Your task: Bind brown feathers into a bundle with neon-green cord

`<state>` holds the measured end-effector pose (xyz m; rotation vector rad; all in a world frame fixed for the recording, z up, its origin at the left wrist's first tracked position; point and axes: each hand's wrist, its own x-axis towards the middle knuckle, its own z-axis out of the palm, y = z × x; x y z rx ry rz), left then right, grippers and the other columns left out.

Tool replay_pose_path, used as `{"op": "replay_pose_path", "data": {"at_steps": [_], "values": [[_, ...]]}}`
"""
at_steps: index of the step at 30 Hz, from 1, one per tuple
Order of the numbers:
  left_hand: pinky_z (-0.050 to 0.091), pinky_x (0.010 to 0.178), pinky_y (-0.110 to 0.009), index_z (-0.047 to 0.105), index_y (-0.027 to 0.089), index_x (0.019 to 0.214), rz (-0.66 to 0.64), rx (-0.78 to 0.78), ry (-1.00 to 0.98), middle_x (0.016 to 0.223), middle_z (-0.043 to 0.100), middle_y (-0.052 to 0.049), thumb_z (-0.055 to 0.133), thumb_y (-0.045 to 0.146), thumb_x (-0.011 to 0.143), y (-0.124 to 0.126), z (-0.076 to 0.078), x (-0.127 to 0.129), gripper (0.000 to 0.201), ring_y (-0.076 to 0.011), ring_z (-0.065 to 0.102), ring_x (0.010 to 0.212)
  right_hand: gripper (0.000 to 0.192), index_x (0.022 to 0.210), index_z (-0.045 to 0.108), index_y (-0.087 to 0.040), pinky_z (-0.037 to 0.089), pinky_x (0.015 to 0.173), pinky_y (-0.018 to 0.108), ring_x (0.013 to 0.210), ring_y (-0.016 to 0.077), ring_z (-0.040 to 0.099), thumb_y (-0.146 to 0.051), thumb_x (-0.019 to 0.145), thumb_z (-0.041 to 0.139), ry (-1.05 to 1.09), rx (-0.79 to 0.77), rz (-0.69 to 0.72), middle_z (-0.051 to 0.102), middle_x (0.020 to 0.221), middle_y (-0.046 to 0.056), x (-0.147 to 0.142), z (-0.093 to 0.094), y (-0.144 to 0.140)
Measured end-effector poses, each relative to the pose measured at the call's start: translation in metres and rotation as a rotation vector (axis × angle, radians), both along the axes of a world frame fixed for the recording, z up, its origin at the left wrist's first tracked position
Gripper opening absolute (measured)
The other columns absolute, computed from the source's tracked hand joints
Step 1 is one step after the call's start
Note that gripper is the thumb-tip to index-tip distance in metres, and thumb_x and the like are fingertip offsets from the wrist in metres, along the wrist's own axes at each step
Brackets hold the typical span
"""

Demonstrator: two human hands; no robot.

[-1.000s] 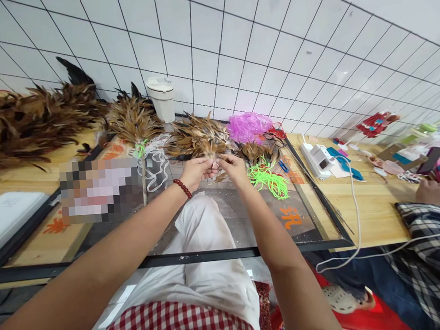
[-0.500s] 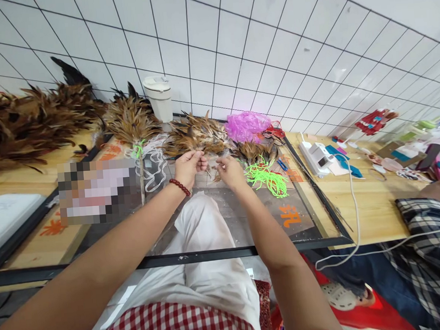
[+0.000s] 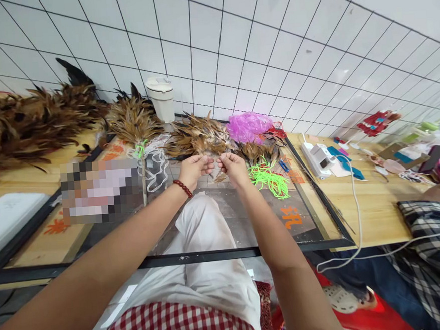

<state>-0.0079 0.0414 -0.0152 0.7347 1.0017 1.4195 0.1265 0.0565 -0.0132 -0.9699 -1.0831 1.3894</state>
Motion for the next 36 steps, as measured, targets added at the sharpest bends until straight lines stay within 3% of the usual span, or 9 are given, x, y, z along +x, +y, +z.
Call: {"op": "replay_pose_path", "data": {"at_steps": [4, 9, 15, 19, 22, 25, 29, 33, 36], "values": [[0.051, 0.052, -0.022, 0.065, 0.009, 0.072, -0.069, -0.005, 0.06, 0.066, 0.068, -0.006, 0.065, 0.017, 0.078, -0.002, 0.001, 0.003, 0.01, -0.0114, 0.064, 0.056, 0.028, 0.068, 0.06, -0.017, 0.04, 0.049, 0.016, 0.052, 0.0047, 0.05, -0.033, 0.06, 0.081, 0.103, -0.075, 0.069, 0.06, 0.061, -0.004, -0.003, 0.004, -0.004], [0.051, 0.049, -0.02, 0.064, 0.009, 0.071, -0.048, -0.003, 0.064, 0.063, 0.066, -0.004, 0.064, 0.014, 0.077, -0.002, 0.0, 0.004, 0.008, -0.0109, 0.063, 0.054, 0.023, 0.067, 0.059, -0.016, 0.04, 0.046, 0.015, 0.05, 0.0046, 0.05, -0.028, 0.064, 0.078, 0.106, -0.136, 0.095, 0.06, 0.059, -0.003, -0.002, 0.004, -0.004], [0.048, 0.046, -0.018, 0.065, 0.01, 0.064, -0.113, 0.054, 0.19, 0.053, 0.061, -0.001, 0.064, 0.011, 0.076, 0.001, -0.005, 0.006, 0.012, -0.0073, 0.055, 0.045, 0.024, 0.067, 0.058, -0.017, 0.04, 0.049, 0.019, 0.049, 0.0063, 0.048, -0.035, 0.066, 0.075, -0.052, -0.048, 0.069, 0.058, 0.059, -0.003, -0.001, -0.003, 0.001], [0.042, 0.041, -0.018, 0.063, 0.011, 0.058, -0.095, 0.064, 0.316, 0.049, 0.056, 0.002, 0.066, 0.008, 0.072, 0.002, -0.007, 0.006, 0.015, -0.0061, 0.049, 0.039, 0.015, 0.071, 0.062, -0.018, 0.039, 0.052, 0.022, 0.051, 0.0094, 0.046, -0.033, 0.074, 0.064, -0.41, 0.122, -0.078, 0.054, 0.058, -0.003, 0.009, -0.01, 0.009], [0.043, 0.042, -0.018, 0.062, 0.012, 0.062, -0.022, 0.064, 0.234, 0.051, 0.057, 0.002, 0.063, 0.01, 0.075, 0.002, -0.005, 0.005, 0.013, -0.006, 0.05, 0.04, 0.017, 0.087, 0.069, -0.019, 0.045, 0.071, 0.028, 0.075, 0.0157, 0.058, -0.02, 0.08, 0.054, -0.872, 0.36, -0.174, 0.064, 0.083, 0.004, 0.02, -0.012, 0.011], [0.043, 0.044, -0.017, 0.063, 0.011, 0.065, 0.035, 0.077, 0.145, 0.054, 0.058, 0.001, 0.062, 0.013, 0.077, 0.001, -0.003, 0.003, 0.012, -0.0055, 0.05, 0.043, 0.034, 0.104, 0.071, -0.022, 0.043, 0.085, 0.031, 0.098, 0.0196, 0.057, -0.011, 0.083, 0.047, -1.266, 0.574, -0.072, 0.063, 0.108, 0.008, 0.025, -0.012, 0.006], [0.044, 0.045, -0.018, 0.063, 0.01, 0.068, 0.053, 0.071, 0.094, 0.056, 0.059, 0.001, 0.061, 0.015, 0.078, 0.002, -0.003, 0.0, 0.011, -0.0056, 0.051, 0.044, 0.028, 0.101, 0.071, -0.022, 0.042, 0.086, 0.033, 0.1, 0.0223, 0.056, -0.017, 0.088, 0.047, -1.498, 0.606, 0.029, 0.063, 0.106, 0.009, 0.024, -0.01, 0.001], [0.044, 0.045, -0.018, 0.064, 0.01, 0.07, 0.069, 0.053, 0.069, 0.059, 0.06, 0.0, 0.063, 0.015, 0.078, 0.003, -0.003, -0.001, 0.009, -0.0052, 0.052, 0.046, 0.016, 0.083, 0.068, -0.015, 0.042, 0.083, 0.035, 0.092, 0.0231, 0.057, -0.021, 0.085, 0.053, -1.393, 0.514, -0.126, 0.063, 0.097, 0.013, 0.022, -0.011, 0.004], [0.048, 0.05, -0.018, 0.064, 0.01, 0.07, 0.078, 0.03, 0.059, 0.064, 0.063, -0.001, 0.064, 0.014, 0.077, 0.003, -0.002, -0.001, 0.008, -0.0056, 0.056, 0.05, 0.014, 0.078, 0.061, -0.017, 0.045, 0.073, 0.031, 0.073, 0.017, 0.057, -0.028, 0.084, 0.054, -0.927, 0.32, -0.229, 0.061, 0.074, 0.005, 0.02, -0.011, 0.009]]}}
